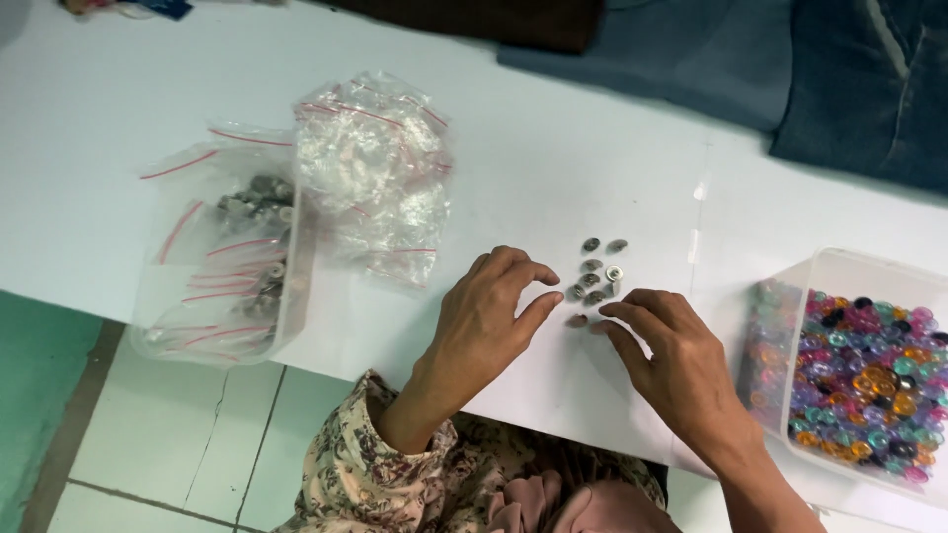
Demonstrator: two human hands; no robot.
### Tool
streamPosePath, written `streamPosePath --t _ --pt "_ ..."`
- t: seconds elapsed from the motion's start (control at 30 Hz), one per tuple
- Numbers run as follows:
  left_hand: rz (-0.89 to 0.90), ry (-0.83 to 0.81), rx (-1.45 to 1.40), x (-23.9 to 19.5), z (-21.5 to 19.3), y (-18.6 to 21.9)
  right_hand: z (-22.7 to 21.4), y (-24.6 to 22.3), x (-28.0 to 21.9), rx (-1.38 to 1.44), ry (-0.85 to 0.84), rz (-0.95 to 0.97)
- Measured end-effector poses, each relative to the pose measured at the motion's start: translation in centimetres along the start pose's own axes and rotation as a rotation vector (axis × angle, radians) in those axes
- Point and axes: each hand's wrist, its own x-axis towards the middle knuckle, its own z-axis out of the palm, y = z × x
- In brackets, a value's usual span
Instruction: The person sorts buttons from a container, selects specific metal buttons, and places them into a small plastic bag.
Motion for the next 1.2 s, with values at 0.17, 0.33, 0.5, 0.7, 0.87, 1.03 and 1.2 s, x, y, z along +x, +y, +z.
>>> streamPosePath --t 0.17,0.33,0.5,0.7,0.87,1.03,1.2 --pt "-0.067 0.156 0.03 -2.9 -3.1 -2.0 2.9 -2.5 2.9 -0.055 0.001 -0.206" --pt "-0.162 0.307 0.077 -6.7 -5.5 -4.9 7.2 -6.1 6.3 -0.055 0.047 -0.405" --pt "-0.228 0.403 0.067 -8.8 -6.5 -6.6 10.1 -8.5 12.0 -0.119 0.069 -0.389" --pt "-0.208 0.468 0.078 -9.0 -5.0 -8.7 11.0 -12.5 17.7 -0.305 -0.101 -0.371" --pt "-0.249 0.386 0.019 -9.6 -5.3 -8.3 14.2 -11.8 18.9 -0.318 -0.199 -0.409" --pt "-0.312 0.303 -0.1 -9.9 -5.5 -7.7 13.3 -11.4 17.6 -0.274 -0.176 -0.391" --pt "-0.352 0.243 -0.647 -9.4 -6.6 -5.8 7.6 -12.4 15.0 0.158 -0.218 -0.28"
